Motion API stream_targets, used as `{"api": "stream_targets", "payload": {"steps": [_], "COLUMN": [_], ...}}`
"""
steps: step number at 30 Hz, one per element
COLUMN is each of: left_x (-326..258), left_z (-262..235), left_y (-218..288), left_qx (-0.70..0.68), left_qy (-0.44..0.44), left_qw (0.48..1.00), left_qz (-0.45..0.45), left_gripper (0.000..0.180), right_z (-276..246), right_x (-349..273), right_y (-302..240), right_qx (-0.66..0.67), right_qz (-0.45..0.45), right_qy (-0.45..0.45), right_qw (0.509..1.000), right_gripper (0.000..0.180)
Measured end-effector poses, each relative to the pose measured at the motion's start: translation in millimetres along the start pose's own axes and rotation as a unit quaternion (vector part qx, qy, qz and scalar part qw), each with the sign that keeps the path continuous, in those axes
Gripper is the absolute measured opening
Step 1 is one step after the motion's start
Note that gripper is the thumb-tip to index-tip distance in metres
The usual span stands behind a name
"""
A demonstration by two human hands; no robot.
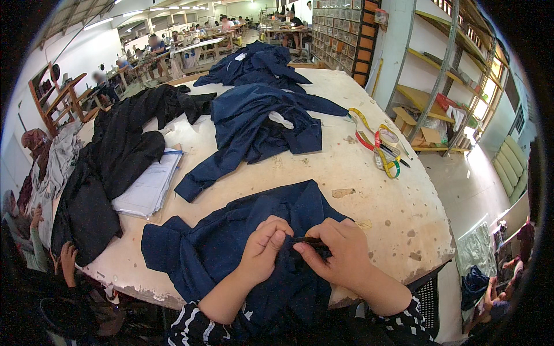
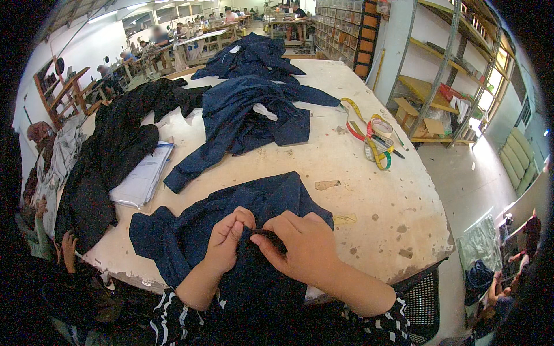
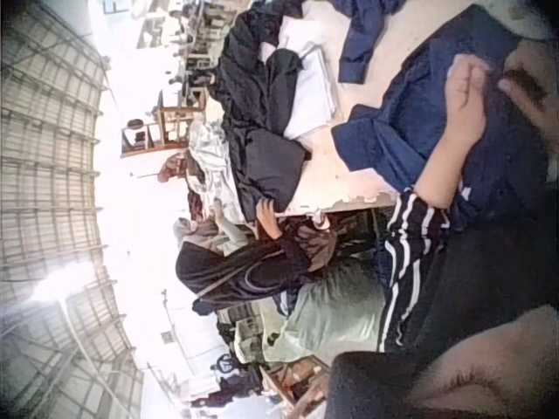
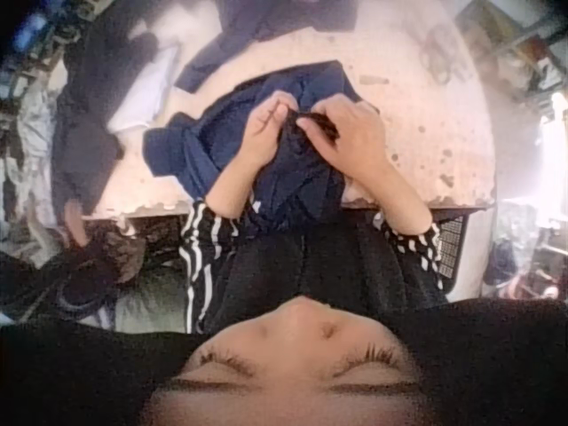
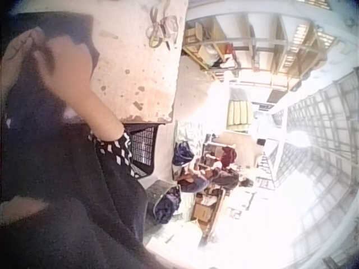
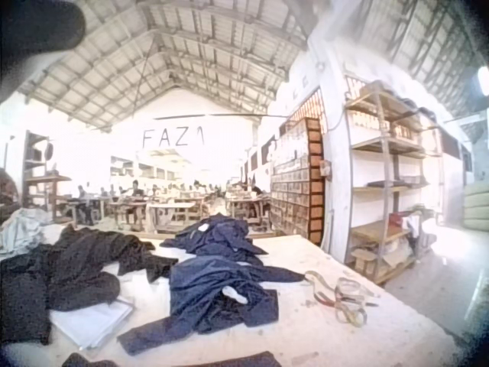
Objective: The person uses a small blade to trim loose threads from a dark blue garment on a worktable. The person repeatedly snips threads and adjusts the fabric, then briefly handles a roll of tape before resuming trimming.
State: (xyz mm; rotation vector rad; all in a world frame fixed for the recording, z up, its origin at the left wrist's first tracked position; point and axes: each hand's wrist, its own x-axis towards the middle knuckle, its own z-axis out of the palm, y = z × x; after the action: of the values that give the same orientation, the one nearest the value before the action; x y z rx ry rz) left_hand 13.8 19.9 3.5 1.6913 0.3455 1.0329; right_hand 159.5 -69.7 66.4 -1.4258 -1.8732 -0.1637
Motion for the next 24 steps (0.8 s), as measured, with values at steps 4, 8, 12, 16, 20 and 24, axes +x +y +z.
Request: {"api": "stream_targets", "payload": {"steps": [4,8,12,16,20,24], "left_x": [-0.1,0.1,-0.3,0.7,0.6,-0.2], "left_z": [-0.2,0.8,1.6,1.0,1.8,4.9], "left_y": [0.5,0.8,1.5,2.7,1.6,6.8], "left_qx": [-0.002,0.014,0.018,0.073,0.03,-0.098], "left_qy": [-0.001,0.002,0.003,0.005,-0.005,-0.015], "left_qw": [1.0,1.0,1.0,0.997,0.999,0.995], "left_qz": [-0.001,0.006,0.007,0.026,0.012,-0.019], "left_gripper": [0.026,0.026,0.025,0.025,0.023,0.021], "right_z": [-0.6,-1.4,-3.2,-4.4,-2.8,14.0], "right_x": [0.2,-0.3,-1.3,-1.9,-1.3,-5.1], "right_y": [-0.6,-0.9,-1.9,-3.0,-4.1,5.8], "right_qx": [-0.007,-0.006,-0.006,-0.009,0.049,0.323], "right_qz": [0.002,0.005,0.014,0.03,0.077,0.152], "right_qy": [-0.004,-0.007,-0.012,-0.028,-0.045,-0.051], "right_qw": [1.0,1.0,1.0,0.999,0.995,0.933], "right_gripper": [0.02,0.02,0.02,0.02,0.021,0.021]}}
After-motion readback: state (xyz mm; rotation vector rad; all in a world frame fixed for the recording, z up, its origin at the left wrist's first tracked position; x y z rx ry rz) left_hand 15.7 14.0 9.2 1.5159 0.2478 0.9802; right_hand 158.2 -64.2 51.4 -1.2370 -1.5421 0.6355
